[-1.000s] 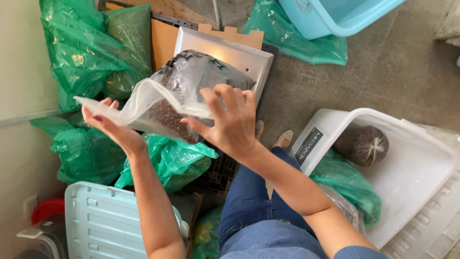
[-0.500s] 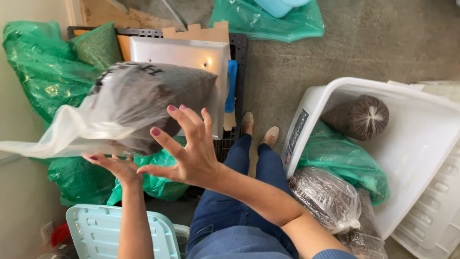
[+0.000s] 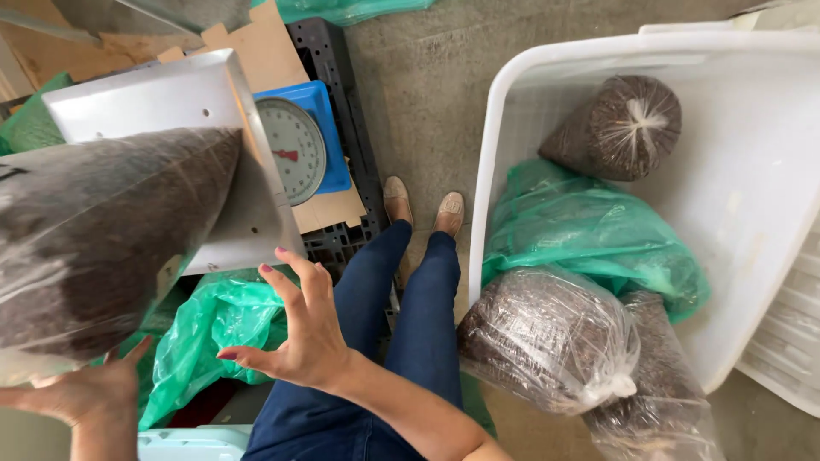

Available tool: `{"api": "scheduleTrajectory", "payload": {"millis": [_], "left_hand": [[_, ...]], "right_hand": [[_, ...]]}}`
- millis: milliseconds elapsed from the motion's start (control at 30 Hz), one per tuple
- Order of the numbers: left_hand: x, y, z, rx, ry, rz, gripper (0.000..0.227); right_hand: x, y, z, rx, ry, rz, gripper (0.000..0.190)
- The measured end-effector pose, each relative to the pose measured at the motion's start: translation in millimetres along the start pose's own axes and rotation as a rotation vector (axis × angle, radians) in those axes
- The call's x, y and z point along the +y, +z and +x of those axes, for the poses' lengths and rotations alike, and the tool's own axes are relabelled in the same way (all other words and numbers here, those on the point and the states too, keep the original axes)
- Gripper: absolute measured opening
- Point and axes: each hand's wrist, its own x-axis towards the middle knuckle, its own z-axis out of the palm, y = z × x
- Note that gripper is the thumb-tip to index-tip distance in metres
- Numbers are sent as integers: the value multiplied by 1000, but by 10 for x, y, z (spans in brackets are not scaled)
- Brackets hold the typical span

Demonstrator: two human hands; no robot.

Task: Organizing and transferring sealed bags of coffee beans between storage containers

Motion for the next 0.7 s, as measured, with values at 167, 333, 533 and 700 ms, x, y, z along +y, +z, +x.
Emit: {"api": "scheduleTrajectory", "payload": {"millis": [167,333,533,700], "left_hand": [[-4,-149,64,-582,-43,-124,95],[-36,-746,833,-737,-301,-595,63],[53,-905,1190,-539,124,619,67],[117,-1103,1512,-456,79,554,71]], "right_hand": [[437,-115,-211,-2,121,111,77],[645,-122,-275,5,192,178,75],[665,81,-229,-28,175,194,73],[680,221,-235,-54,190,223,72]]}}
